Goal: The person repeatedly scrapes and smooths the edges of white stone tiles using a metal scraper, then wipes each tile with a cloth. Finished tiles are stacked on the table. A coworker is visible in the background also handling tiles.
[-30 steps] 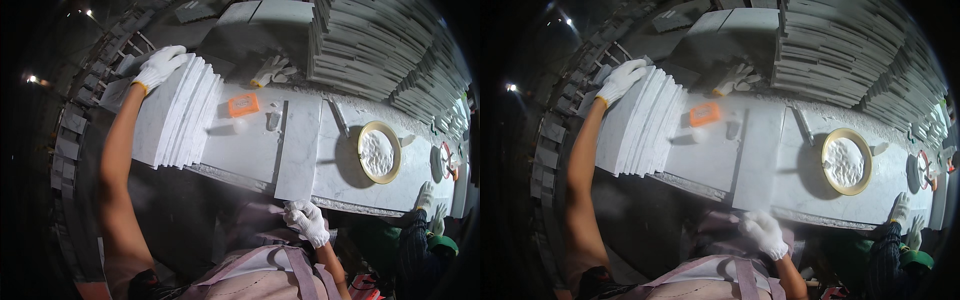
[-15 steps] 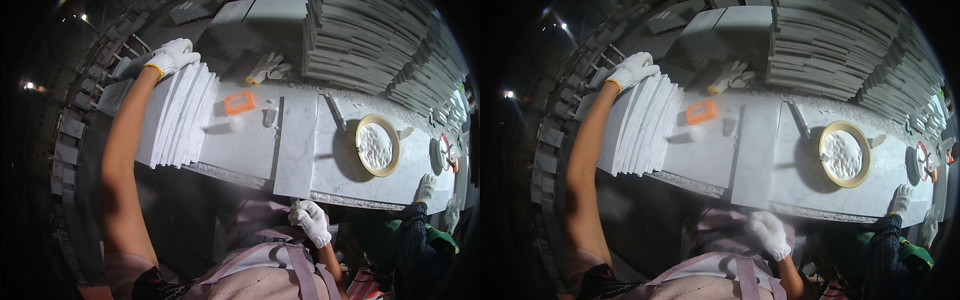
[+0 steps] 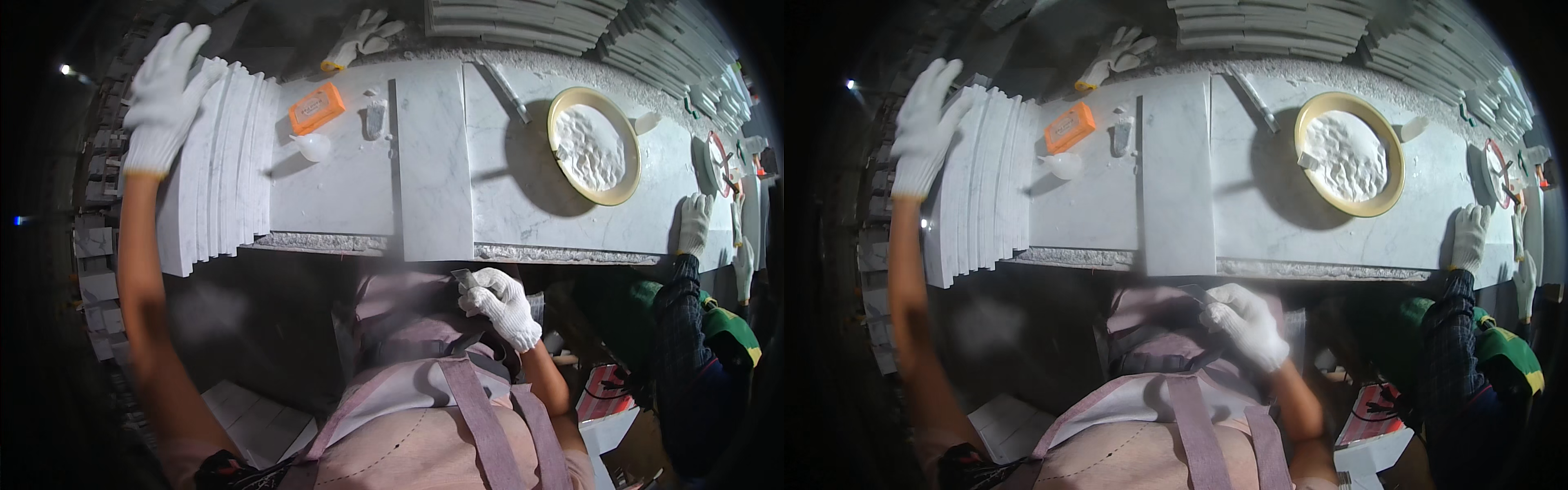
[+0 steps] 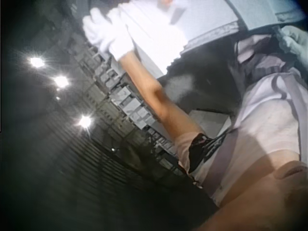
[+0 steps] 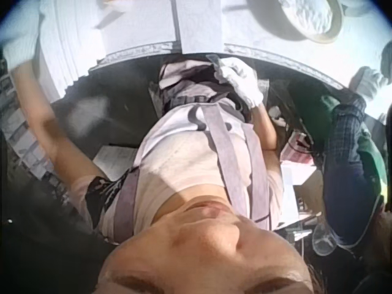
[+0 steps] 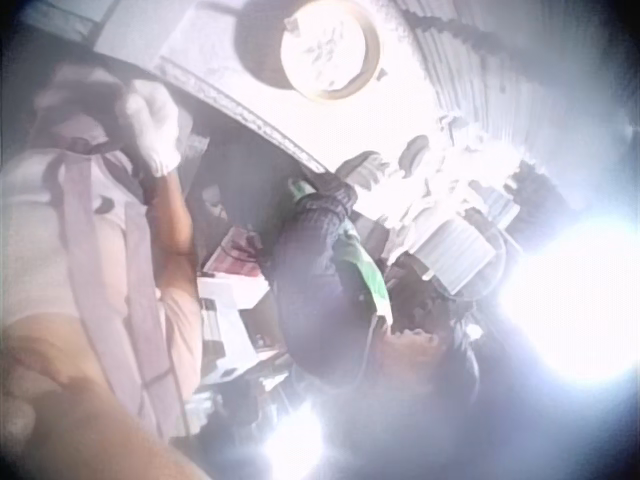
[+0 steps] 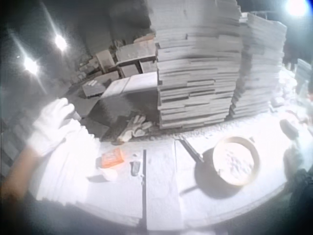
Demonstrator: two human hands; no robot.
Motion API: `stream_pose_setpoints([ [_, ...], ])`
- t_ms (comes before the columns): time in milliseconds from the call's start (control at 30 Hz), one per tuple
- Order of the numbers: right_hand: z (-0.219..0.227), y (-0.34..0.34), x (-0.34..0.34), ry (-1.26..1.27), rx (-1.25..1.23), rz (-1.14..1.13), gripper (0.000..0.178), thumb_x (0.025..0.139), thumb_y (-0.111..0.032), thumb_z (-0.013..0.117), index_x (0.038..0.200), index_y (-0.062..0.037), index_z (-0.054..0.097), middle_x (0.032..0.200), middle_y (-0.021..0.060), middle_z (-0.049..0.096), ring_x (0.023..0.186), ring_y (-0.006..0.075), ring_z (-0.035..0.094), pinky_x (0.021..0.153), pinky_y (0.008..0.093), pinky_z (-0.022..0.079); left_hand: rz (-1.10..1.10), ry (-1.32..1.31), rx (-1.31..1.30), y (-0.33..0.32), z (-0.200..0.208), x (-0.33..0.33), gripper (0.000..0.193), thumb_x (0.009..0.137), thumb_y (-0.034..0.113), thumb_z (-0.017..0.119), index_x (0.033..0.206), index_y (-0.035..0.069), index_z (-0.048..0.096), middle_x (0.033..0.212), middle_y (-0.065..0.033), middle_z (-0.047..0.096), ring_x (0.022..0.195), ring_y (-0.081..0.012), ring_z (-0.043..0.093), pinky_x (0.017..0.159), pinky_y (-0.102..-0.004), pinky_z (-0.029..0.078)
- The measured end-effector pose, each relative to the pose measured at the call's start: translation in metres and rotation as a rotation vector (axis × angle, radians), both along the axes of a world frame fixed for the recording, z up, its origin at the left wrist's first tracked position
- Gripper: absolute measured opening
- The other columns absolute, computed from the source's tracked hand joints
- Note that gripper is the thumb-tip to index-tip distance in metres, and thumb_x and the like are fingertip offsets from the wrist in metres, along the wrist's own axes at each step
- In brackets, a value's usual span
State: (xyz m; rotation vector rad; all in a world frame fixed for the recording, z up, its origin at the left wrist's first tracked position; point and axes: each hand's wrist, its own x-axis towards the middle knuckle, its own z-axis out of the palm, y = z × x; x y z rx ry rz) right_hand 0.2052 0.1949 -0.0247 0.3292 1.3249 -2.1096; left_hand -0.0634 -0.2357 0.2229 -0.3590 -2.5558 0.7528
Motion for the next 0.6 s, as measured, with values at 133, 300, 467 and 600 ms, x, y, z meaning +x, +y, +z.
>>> stream_pose_setpoints([
  [133, -0.004, 0.007, -0.004, -0.043, 0.012, 0.023, 0.025, 0.101, -0.02, 0.075, 0.117, -0.0024, 0.068, 0.096, 0.0027, 0.071, 0.084, 0.009, 0.065, 0.076, 0.0247, 0.055, -0.311, -0.206, 0.427, 0.076, -0.041, 0.099, 0.045, 0.101, 0.031, 0.067, 0.136, 0.004, 0.065, 0.141, -0.0142, 0.063, 0.132, -0.031, 0.059, 0.113, -0.0441, 0.046],
  [300, 0.01, 0.013, -0.01, -0.049, 0.045, 0.023, 0.017, 0.097, -0.013, 0.074, 0.102, 0.0019, 0.067, 0.09, 0.0084, 0.07, 0.079, 0.0147, 0.068, 0.07, 0.029, 0.059, -0.675, -0.605, 0.694, 0.192, -0.19, 0.148, 0.056, 0.093, 0.039, 0.071, 0.139, 0.009, 0.064, 0.15, -0.0127, 0.056, 0.143, -0.0348, 0.047, 0.122, -0.0557, 0.035],
  [467, 0.025, 0.017, -0.009, -0.076, 0.028, 0.024, 0.018, 0.098, -0.013, 0.072, 0.111, -0.0002, 0.072, 0.098, 0.0068, 0.073, 0.087, 0.013, 0.067, 0.081, 0.0297, 0.057, -0.555, -0.505, 0.274, 0.218, -0.255, 0.05, 0.087, 0.102, 0.075, 0.028, 0.162, 0.013, 0.04, 0.169, -0.0141, 0.038, 0.158, -0.0366, 0.029, 0.131, -0.053, 0.01],
  [600, 0.022, 0.016, -0.002, -0.014, 0.158, -0.054, 0.023, 0.096, -0.017, 0.072, 0.108, 0.0018, 0.069, 0.095, 0.0083, 0.072, 0.079, 0.014, 0.068, 0.074, 0.0279, 0.057, -0.478, -0.405, 0.378, 0.222, -0.264, -0.033, 0.079, 0.104, 0.069, 0.034, 0.16, 0.014, 0.042, 0.167, -0.0146, 0.04, 0.157, -0.036, 0.03, 0.131, -0.0517, 0.014],
])
